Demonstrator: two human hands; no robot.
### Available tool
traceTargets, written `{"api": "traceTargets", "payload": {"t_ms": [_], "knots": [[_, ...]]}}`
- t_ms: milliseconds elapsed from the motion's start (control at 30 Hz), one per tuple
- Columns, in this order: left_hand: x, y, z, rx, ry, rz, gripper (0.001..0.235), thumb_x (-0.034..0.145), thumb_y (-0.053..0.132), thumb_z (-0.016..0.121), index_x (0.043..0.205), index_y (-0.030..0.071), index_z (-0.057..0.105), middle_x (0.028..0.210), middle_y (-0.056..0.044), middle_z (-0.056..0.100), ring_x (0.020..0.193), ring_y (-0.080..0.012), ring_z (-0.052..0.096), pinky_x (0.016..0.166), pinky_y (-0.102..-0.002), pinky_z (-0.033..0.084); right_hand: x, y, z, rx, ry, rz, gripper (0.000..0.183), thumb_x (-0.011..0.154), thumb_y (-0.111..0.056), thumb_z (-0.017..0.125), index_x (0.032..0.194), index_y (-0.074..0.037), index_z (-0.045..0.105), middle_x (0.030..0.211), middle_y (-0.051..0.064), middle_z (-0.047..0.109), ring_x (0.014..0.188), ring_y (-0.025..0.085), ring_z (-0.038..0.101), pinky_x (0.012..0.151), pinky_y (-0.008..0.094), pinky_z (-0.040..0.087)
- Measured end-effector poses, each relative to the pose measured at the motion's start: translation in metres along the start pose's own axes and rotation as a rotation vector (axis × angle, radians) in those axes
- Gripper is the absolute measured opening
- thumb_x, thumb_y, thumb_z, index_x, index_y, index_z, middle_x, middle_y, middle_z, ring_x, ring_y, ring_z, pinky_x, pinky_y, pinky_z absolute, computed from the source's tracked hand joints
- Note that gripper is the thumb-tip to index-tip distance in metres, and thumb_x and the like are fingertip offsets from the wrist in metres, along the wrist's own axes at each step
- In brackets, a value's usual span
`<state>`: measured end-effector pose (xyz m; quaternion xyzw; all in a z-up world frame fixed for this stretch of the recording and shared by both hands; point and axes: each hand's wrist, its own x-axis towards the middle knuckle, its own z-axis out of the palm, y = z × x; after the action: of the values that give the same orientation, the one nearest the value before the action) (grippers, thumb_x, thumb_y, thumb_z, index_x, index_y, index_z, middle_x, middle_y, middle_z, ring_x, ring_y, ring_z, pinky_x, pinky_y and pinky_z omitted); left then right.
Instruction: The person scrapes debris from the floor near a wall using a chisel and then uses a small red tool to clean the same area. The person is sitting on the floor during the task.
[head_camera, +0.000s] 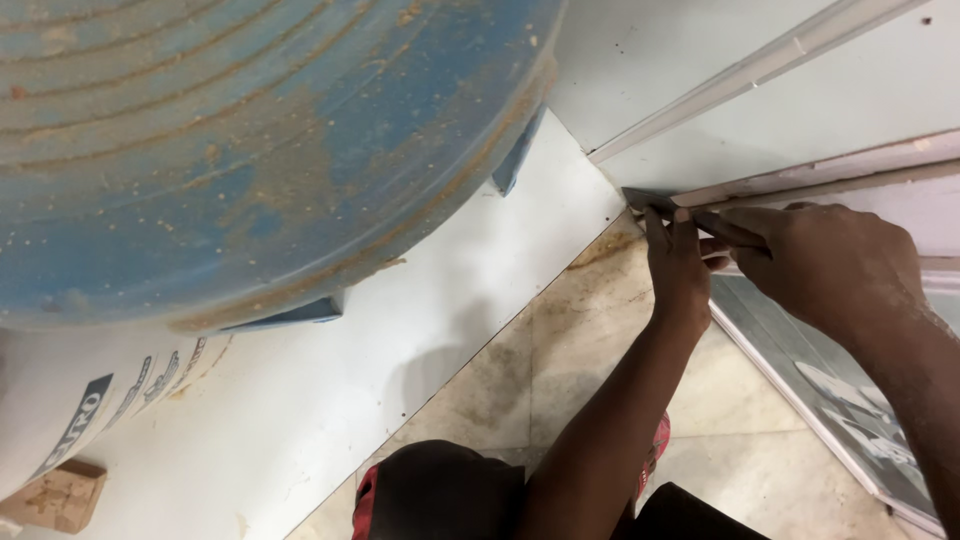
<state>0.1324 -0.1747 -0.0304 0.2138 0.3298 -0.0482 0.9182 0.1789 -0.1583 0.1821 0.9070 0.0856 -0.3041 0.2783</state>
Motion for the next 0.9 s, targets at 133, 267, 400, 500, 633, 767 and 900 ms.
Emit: {"api": "traceTargets", "payload": {"t_ms": [133, 267, 400, 500, 633, 767, 900], "knots": [[-0.002, -0.005, 0.002, -0.014, -0.002, 0.003, 0.082, 0.108, 0.041, 0.052, 0.168, 0.012, 0.006, 0.105, -0.005, 0.063, 0.076, -0.0135, 0.065, 0.064, -0.029, 0.054, -0.003, 0.006, 0.008, -0.016, -0.068, 0.041, 0.044, 0.100, -0.064, 0.048, 0.143, -0.056, 0.055, 0.094, -0.001, 0.080, 0.082, 0.021, 0.078, 0.075, 0.036, 0.063], [-0.001, -0.004, 0.000, 0.019, 0.003, 0.020, 0.079, 0.109, 0.040, 0.052, 0.168, 0.011, 0.009, 0.105, -0.005, 0.062, 0.077, -0.0139, 0.065, 0.065, -0.029, 0.054, -0.001, 0.007, 0.013, 0.077, 0.022, 0.015, 0.043, 0.099, -0.064, 0.048, 0.141, -0.058, 0.058, 0.098, -0.002, 0.080, 0.084, 0.023, 0.078, 0.074, 0.040, 0.064], [0.000, -0.002, 0.002, 0.005, -0.004, 0.049, 0.075, 0.110, 0.040, 0.052, 0.168, 0.008, 0.017, 0.106, -0.006, 0.062, 0.077, -0.0132, 0.065, 0.063, -0.028, 0.053, 0.001, 0.008, 0.014, 0.071, 0.043, 0.006, 0.043, 0.100, -0.064, 0.049, 0.141, -0.059, 0.057, 0.099, 0.000, 0.080, 0.086, 0.025, 0.077, 0.075, 0.040, 0.064], [-0.003, -0.001, 0.002, 0.033, 0.018, 0.025, 0.075, 0.108, 0.040, 0.051, 0.168, 0.011, 0.015, 0.111, -0.004, 0.063, 0.078, -0.0128, 0.066, 0.063, -0.027, 0.052, -0.003, 0.008, 0.015, 0.099, 0.078, -0.007, 0.041, 0.099, -0.061, 0.050, 0.139, -0.056, 0.060, 0.101, -0.001, 0.080, 0.088, 0.025, 0.077, 0.076, 0.041, 0.063], [-0.004, 0.005, 0.003, 0.042, 0.014, -0.009, 0.078, 0.109, 0.039, 0.050, 0.169, 0.014, 0.007, 0.110, -0.008, 0.061, 0.077, -0.0141, 0.064, 0.062, -0.028, 0.052, -0.003, 0.005, 0.013, 0.094, -0.077, 0.088, 0.041, 0.102, -0.060, 0.049, 0.142, -0.054, 0.057, 0.102, 0.002, 0.078, 0.090, 0.025, 0.077, 0.080, 0.039, 0.062], [-0.010, -0.009, 0.002, 0.060, 0.033, 0.064, 0.069, 0.106, 0.039, 0.050, 0.160, 0.011, 0.018, 0.116, -0.006, 0.064, 0.075, -0.0137, 0.065, 0.062, -0.028, 0.052, -0.010, 0.027, 0.040, 0.279, 0.154, -0.051, 0.043, 0.093, -0.051, 0.063, 0.135, -0.042, 0.066, 0.107, 0.001, 0.077, 0.091, 0.028, 0.075, 0.077, 0.044, 0.061], [-0.021, -0.027, -0.026, 0.130, 0.174, 0.134, 0.046, 0.104, 0.034, 0.056, 0.134, 0.004, 0.038, 0.102, -0.011, 0.065, 0.067, -0.0170, 0.065, 0.056, -0.028, 0.050, -0.021, 0.052, 0.111, 0.663, -0.101, 0.095, 0.048, 0.096, -0.041, 0.068, 0.138, -0.019, 0.066, 0.098, 0.011, 0.077, 0.078, 0.029, 0.075, 0.073, 0.042, 0.059]]}}
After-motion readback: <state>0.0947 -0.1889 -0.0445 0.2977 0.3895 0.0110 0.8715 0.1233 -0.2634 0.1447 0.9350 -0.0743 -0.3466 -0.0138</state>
